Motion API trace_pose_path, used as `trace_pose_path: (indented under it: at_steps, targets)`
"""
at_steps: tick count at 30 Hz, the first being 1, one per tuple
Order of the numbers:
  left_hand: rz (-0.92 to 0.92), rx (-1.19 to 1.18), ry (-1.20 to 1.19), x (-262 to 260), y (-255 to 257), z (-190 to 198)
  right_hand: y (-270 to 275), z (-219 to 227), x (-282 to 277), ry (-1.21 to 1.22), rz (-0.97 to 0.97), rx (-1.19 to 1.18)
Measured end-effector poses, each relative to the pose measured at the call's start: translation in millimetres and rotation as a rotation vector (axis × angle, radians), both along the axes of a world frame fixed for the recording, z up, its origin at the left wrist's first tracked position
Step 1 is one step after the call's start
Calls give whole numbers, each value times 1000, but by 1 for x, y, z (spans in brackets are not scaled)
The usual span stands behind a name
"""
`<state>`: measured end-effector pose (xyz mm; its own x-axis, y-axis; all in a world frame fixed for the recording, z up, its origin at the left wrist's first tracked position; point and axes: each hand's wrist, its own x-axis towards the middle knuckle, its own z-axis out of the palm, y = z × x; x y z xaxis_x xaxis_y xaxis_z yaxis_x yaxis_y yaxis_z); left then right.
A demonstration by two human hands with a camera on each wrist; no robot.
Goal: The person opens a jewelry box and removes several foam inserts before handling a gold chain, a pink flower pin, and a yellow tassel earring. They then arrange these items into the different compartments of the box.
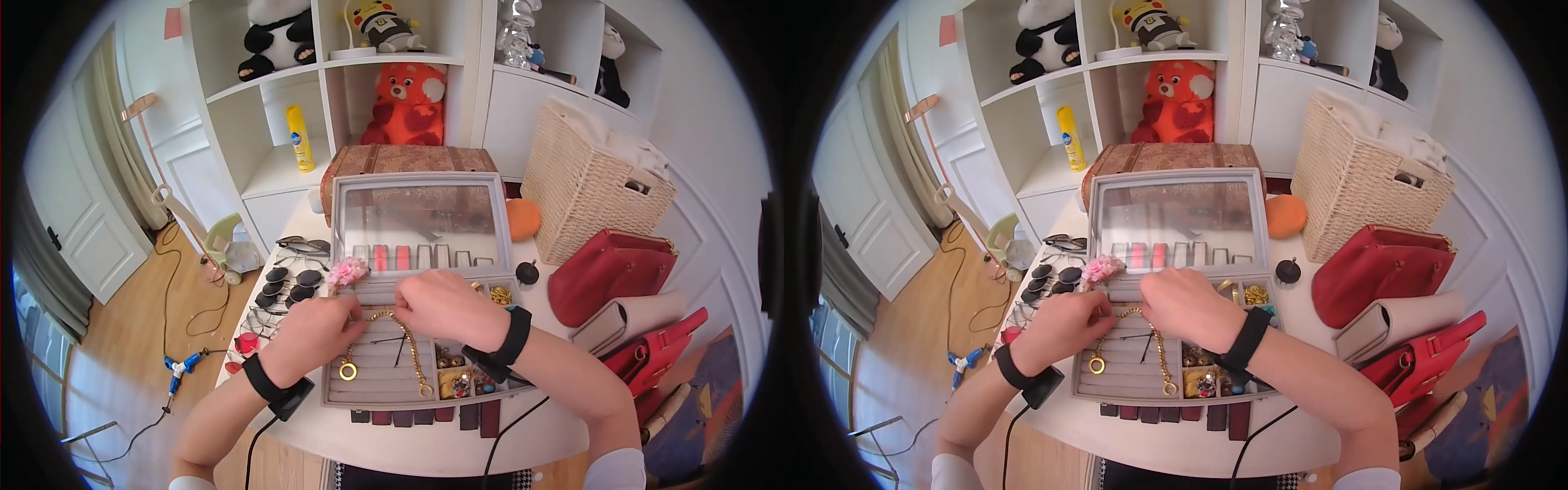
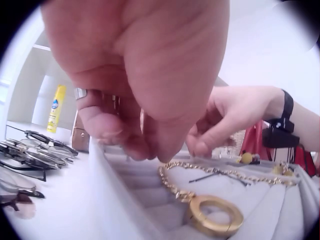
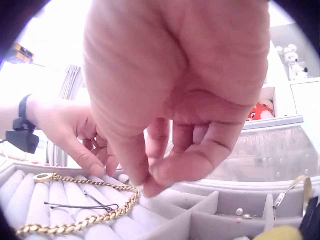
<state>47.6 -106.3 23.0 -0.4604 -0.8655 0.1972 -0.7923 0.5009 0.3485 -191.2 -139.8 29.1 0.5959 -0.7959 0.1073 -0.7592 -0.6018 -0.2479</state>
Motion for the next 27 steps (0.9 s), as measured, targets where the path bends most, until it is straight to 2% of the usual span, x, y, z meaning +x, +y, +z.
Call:
trace_pose_path:
  at_steps: [2,5,9,17,21,27]
  targets:
    - [49,110,-27,-4,2,-2,0,2,0,-25,-41,85]
    - [61,90,-3,-4,0,-12,-4,-2,1,75,-62,147]
    - [41,70,27,-1,2,-14,-4,3,-2,50,-30,181]
    - [73,102,76,0,7,-11,2,-5,-16,5,-24,-24]
    - [72,55,70,-8,2,-16,3,0,-19,91,-28,-4]
    - [113,50,138,-12,6,-16,7,-5,-23,-7,-75,-16]
